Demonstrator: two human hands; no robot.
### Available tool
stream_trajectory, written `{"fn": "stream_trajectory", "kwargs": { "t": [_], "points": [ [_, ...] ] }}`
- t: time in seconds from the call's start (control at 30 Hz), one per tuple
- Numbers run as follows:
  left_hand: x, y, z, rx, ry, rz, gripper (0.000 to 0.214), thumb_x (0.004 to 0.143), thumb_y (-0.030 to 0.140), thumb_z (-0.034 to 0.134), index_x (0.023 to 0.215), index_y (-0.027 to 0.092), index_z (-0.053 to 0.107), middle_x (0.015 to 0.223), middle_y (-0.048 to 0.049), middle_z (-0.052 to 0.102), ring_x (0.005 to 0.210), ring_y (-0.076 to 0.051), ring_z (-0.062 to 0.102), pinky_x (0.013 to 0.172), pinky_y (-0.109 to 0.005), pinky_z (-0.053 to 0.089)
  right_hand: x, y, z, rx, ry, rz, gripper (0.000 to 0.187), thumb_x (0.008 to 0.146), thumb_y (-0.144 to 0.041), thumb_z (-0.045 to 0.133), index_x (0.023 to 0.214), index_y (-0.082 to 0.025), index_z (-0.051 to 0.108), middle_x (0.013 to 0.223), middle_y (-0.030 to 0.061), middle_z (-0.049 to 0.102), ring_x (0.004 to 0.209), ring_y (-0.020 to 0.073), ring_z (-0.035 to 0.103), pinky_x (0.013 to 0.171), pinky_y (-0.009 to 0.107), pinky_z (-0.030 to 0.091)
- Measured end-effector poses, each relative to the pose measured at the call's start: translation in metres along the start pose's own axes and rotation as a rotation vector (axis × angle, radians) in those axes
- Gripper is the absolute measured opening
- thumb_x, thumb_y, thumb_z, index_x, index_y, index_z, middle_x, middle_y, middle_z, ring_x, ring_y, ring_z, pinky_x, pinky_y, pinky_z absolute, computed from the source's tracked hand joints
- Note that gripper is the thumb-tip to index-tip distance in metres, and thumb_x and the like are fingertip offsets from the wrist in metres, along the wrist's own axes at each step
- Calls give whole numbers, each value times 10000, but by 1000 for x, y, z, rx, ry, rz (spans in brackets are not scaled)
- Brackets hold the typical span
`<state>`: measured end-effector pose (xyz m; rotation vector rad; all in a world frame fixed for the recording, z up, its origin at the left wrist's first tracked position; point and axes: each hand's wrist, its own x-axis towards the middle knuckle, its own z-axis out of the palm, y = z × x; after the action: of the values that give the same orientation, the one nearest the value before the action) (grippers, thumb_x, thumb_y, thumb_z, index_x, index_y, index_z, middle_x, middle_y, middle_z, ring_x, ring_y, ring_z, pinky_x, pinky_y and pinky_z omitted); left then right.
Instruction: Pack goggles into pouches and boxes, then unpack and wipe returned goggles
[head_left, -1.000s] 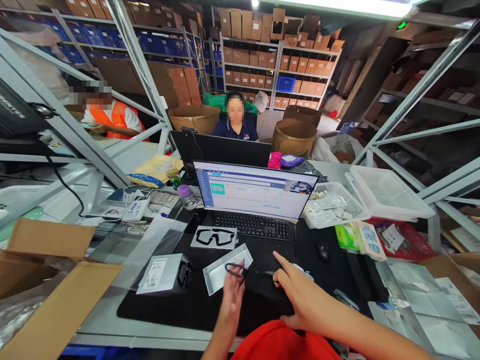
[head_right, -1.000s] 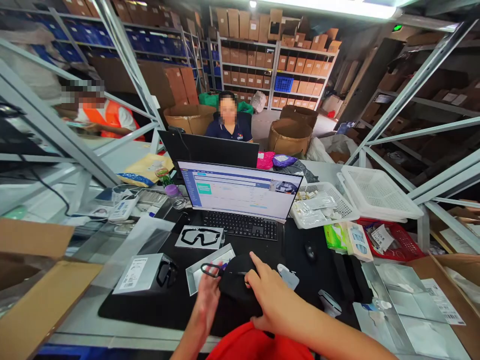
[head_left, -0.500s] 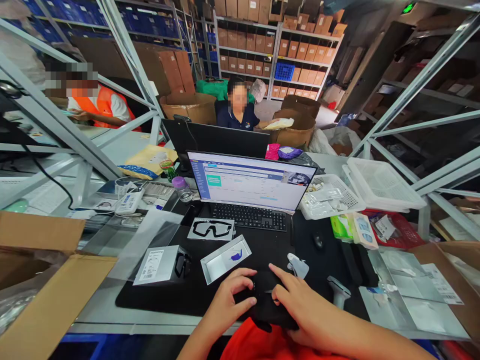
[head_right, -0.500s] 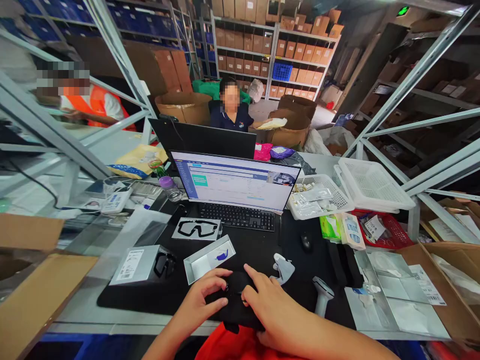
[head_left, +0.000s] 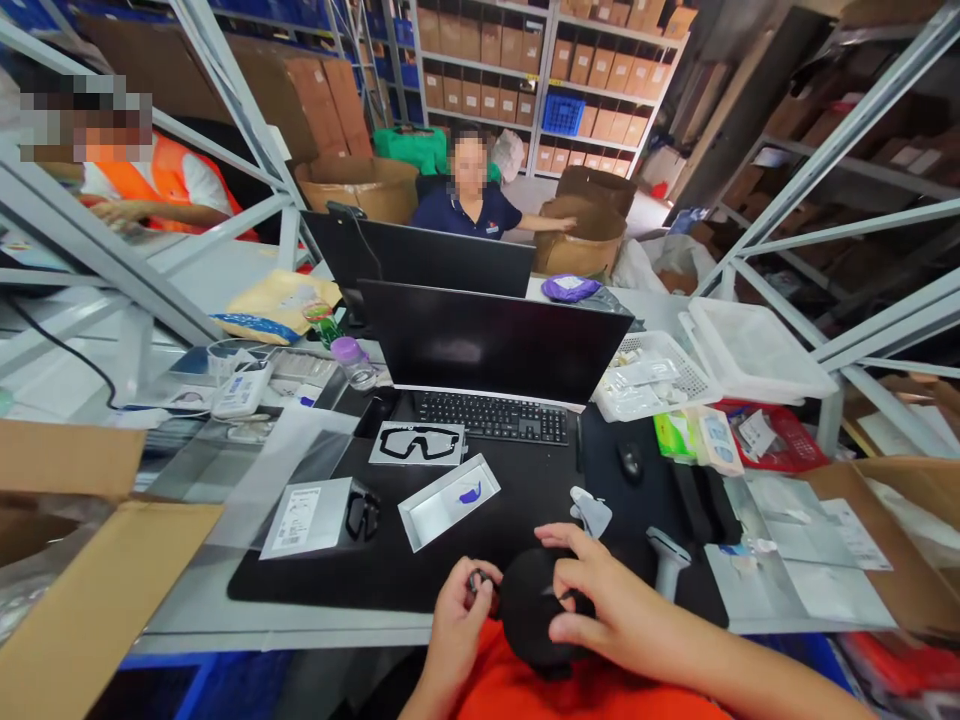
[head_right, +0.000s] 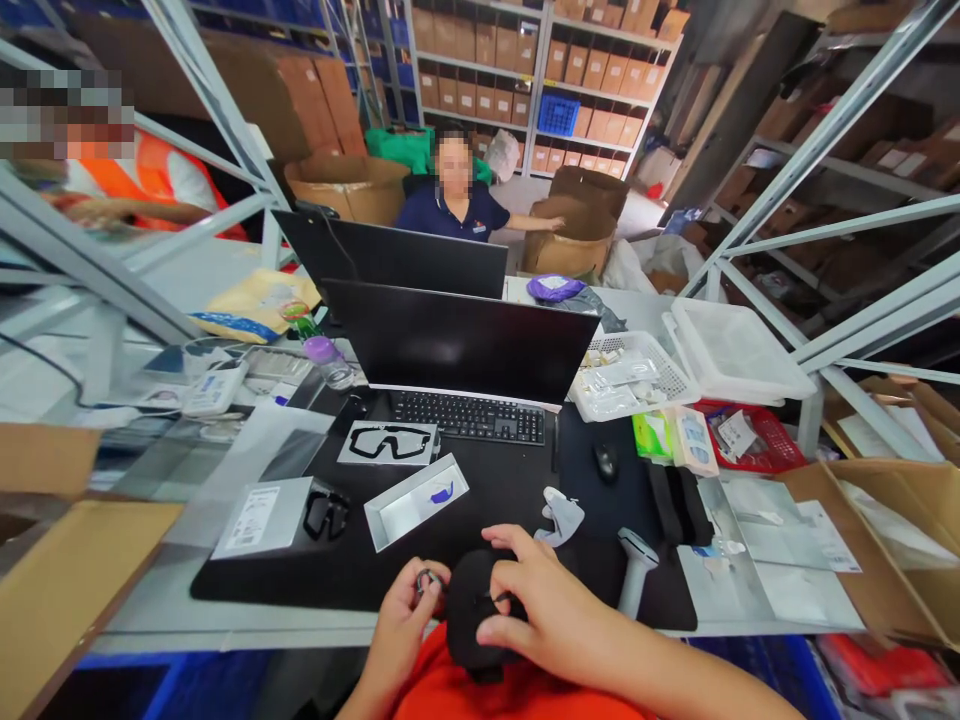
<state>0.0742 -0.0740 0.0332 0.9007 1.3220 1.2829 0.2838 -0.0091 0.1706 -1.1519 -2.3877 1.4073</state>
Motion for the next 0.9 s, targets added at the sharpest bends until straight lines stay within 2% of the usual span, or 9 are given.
{"fn": "stream_trajectory", "kwargs": {
  "t": [0.17, 0.3, 0.43, 0.57, 0.63, 0.7, 0.77, 0.83, 0.9],
  "points": [
    [-3, 0, 4, -231, 163, -171, 417, 730, 535, 787, 906, 181, 655, 991, -50, 693, 809, -171, 647, 676, -285, 571, 1, 2, 3, 21, 136, 2, 154, 893, -275, 609, 767, -204, 560, 1476, 117, 425, 1338, 265, 480, 1078, 411, 398],
    [-1, -8, -8, -425, 328, -222, 483, 612, 524, 875, 838, 176, 628, 816, 6, 677, 748, -138, 659, 721, -284, 593, -2, 22, 5, 84, 233, -58, 206, 852, -223, 626, 668, -191, 538, 1416, 120, 474, 1311, 279, 498, 1059, 419, 403],
    [-2, -29, -20, -486, 394, -309, 552, 484, 504, 935, 747, 171, 582, 743, 20, 659, 715, -130, 663, 757, -288, 595, -7, 44, 11, 181, 181, -63, 175, 835, -187, 621, 690, -194, 522, 1316, 120, 529, 1270, 277, 516, 1059, 447, 387],
    [-2, -40, -16, -345, 137, -413, 544, 534, 507, 907, 802, 190, 556, 822, -37, 690, 804, -207, 700, 872, -423, 576, -3, 40, 15, 263, 209, -132, 208, 871, -202, 585, 694, -197, 475, 1186, 96, 558, 1110, 231, 584, 957, 400, 447],
    [2, -29, -13, -160, 76, -334, 635, 526, 460, 909, 1003, 207, 575, 1106, -133, 698, 1031, -305, 686, 1002, -524, 497, 1, 26, 13, 232, 224, -187, 216, 883, -196, 571, 695, -199, 464, 1133, 77, 567, 1059, 209, 587, 936, 382, 449],
    [8, -8, -13, 0, 2, -178, 766, 579, 425, 878, 1240, 235, 540, 1417, -175, 549, 1313, -351, 527, 1154, -540, 332, 4, 10, 9, 159, 207, -217, 208, 890, -193, 571, 707, -199, 472, 1127, 67, 574, 1070, 204, 571, 948, 381, 438],
    [14, 20, -16, -1, -275, -121, 732, 715, 476, 768, 1359, 236, 516, 1526, -151, 455, 1426, -339, 397, 1209, -509, 230, 7, -3, 7, 95, 158, -250, 186, 894, -199, 582, 730, -198, 495, 1168, 71, 567, 1114, 205, 554, 976, 385, 428],
    [20, 46, -18, -68, -576, -192, 688, 790, 514, 672, 1393, 216, 528, 1522, -122, 475, 1450, -340, 352, 1204, -519, 221, 9, -11, 8, 51, 100, -327, 159, 887, -213, 605, 750, -196, 526, 1217, 82, 550, 1162, 209, 540, 1007, 393, 419],
    [24, 64, -15, -59, -694, -315, 645, 777, 485, 689, 1356, 221, 578, 1469, -89, 541, 1436, -338, 363, 1185, -518, 251, 12, -12, 11, 10, 57, -429, 145, 880, -242, 626, 763, -193, 556, 1244, 95, 538, 1211, 221, 516, 1034, 405, 411]
  ]
}}
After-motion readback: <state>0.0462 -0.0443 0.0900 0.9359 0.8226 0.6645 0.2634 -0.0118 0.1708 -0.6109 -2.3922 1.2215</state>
